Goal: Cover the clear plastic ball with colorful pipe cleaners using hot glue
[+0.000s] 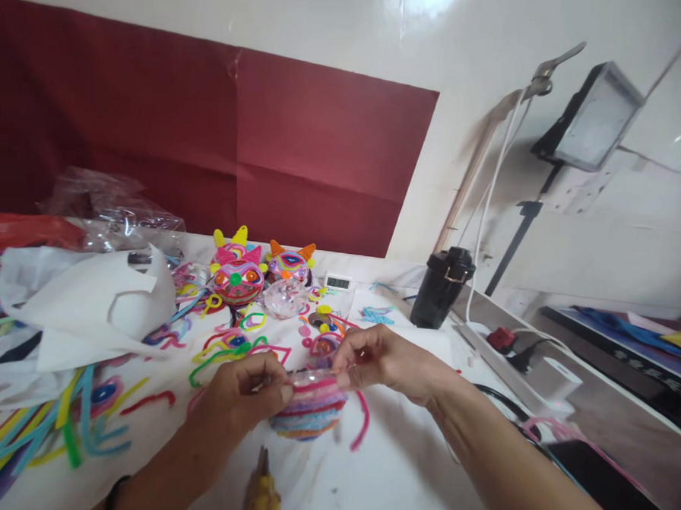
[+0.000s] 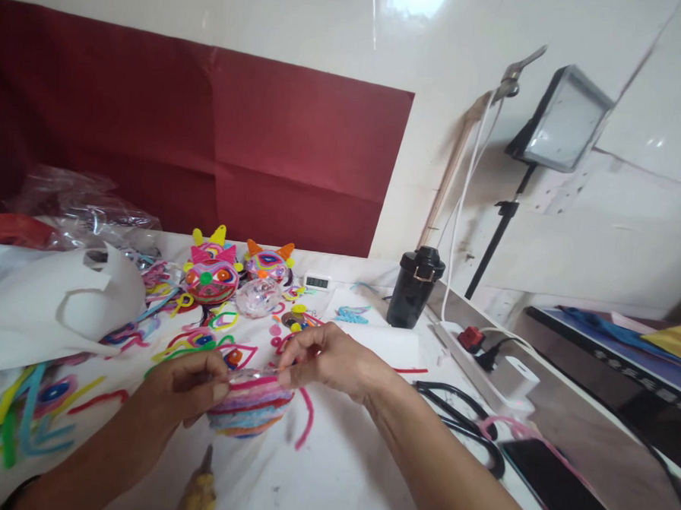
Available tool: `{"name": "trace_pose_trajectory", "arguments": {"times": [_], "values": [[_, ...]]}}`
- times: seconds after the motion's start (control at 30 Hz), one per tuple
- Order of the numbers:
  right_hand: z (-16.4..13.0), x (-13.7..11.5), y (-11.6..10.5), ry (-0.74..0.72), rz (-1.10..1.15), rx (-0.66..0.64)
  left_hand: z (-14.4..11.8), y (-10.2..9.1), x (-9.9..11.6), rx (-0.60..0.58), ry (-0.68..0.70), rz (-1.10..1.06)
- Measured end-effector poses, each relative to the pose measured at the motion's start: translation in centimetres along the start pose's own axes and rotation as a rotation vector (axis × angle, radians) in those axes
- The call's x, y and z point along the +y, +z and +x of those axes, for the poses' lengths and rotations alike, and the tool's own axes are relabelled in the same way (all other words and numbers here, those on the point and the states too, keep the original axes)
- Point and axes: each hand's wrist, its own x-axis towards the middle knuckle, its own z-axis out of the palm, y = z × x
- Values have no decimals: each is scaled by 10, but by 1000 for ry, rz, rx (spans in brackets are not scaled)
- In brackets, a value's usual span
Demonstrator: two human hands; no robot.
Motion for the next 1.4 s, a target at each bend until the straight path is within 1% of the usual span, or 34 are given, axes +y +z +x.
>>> {"name": "trace_pose_trajectory", "arguments": {"times": [0.07,0.27,0.5,0.6,0.83,0.97,1.17,1.4], "values": [[1,2,-1,1,13,-26,0,0,0,-5,-3,-13],[3,5,-1,69,205,-122,-1,-1,2,-43,-72,-34],[2,9,-8,71,234,-173,-3,-2,2,-137,-54,-8],[1,12,-10,75,239,-181,-3,-3,2,-159,-37,1],[3,13,-10,102,246,-180,-3,-5,-1,-217,-24,-88],[3,12,-9,106,244,-172,-3,-5,0,-212,-29,-96],[2,11,-8,106,234,-162,-2,-3,2,-170,-55,16],[4,11,-7,112,224,-156,-1,-4,-2,-132,-49,62]]}}
